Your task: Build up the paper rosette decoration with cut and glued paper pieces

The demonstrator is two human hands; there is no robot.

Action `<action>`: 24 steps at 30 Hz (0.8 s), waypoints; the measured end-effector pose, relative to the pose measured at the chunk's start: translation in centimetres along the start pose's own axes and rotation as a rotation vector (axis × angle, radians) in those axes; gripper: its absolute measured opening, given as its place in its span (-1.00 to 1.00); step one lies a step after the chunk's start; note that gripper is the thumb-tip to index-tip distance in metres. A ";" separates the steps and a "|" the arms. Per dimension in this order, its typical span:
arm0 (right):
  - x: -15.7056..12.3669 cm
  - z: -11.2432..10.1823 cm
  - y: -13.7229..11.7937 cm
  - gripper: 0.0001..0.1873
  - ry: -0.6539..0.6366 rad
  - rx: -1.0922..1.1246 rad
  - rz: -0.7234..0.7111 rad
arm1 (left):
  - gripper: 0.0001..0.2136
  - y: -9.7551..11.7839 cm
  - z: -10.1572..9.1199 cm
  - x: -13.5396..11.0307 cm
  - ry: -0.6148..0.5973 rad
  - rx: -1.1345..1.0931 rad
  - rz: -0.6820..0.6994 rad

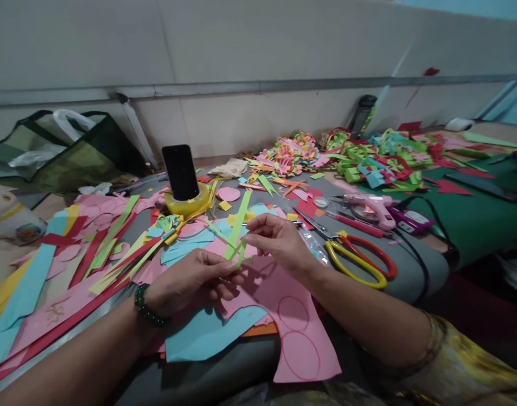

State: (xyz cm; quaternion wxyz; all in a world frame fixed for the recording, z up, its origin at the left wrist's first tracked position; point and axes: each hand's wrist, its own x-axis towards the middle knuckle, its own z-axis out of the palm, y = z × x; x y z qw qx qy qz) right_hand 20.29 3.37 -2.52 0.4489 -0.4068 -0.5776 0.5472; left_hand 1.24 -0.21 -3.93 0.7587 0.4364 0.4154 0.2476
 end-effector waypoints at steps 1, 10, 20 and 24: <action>0.0 0.0 0.0 -0.71 -0.003 0.003 0.000 | -0.69 0.1 0.0 0.0 -0.007 0.001 -0.008; -0.1 0.2 0.4 -0.72 0.007 0.006 -0.027 | -0.67 0.5 1.0 -0.4 0.047 0.058 -0.039; -0.4 0.3 0.2 -0.71 -0.005 0.012 -0.004 | -0.71 0.9 0.9 -0.7 -0.014 0.105 -0.020; -0.5 0.3 0.0 -0.72 -0.041 0.005 0.020 | -0.70 1.4 1.2 -0.8 0.080 0.156 0.027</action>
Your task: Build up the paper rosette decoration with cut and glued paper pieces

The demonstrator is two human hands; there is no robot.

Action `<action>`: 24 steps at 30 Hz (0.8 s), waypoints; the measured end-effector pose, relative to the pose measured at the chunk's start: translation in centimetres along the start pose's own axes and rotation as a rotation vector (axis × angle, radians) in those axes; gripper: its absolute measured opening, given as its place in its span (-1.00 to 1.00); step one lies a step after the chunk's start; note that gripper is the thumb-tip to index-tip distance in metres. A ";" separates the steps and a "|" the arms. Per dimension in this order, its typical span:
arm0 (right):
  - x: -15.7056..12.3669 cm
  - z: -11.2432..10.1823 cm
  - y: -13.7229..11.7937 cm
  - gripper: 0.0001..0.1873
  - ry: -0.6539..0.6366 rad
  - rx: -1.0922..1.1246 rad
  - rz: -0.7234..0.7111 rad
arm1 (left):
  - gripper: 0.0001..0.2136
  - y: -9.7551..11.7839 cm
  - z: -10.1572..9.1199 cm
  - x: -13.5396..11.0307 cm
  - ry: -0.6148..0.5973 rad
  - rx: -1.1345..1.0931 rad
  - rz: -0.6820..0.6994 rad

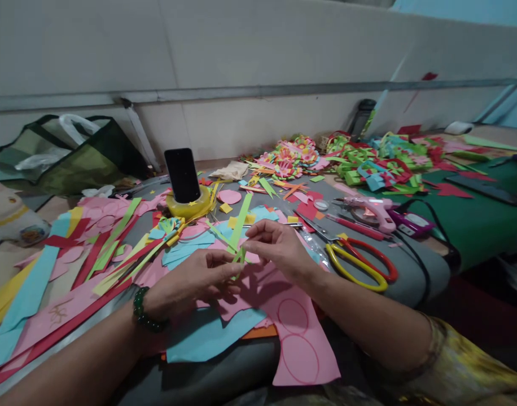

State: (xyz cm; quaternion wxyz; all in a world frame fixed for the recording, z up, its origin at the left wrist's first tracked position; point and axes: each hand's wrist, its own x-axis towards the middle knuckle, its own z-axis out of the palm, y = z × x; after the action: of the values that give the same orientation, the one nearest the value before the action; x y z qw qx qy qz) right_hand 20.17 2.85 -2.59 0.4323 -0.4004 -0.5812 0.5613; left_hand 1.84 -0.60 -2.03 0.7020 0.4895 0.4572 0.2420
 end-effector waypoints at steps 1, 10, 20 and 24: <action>-0.1 0.0 0.0 -0.72 -0.008 -0.007 0.008 | -0.69 0.0 0.1 0.1 0.034 0.006 0.020; -2.8 -2.1 -2.2 -0.80 -0.076 -0.421 -0.043 | -0.67 -0.5 0.7 0.3 0.080 0.122 0.036; -9.6 -14.6 -3.3 -0.62 0.572 -1.157 0.137 | -0.85 -1.2 -0.3 0.6 0.171 0.595 0.129; -10.9 -18.9 -2.8 -0.54 0.918 -1.388 0.340 | -0.78 -1.7 -0.6 1.0 0.227 0.734 0.164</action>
State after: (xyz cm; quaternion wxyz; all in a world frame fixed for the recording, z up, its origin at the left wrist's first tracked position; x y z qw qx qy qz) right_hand 41.52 -1.83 -0.43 0.1914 -0.8448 -0.4927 -0.0833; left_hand 1.57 -0.19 -4.04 0.4035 0.7132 0.5472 0.1703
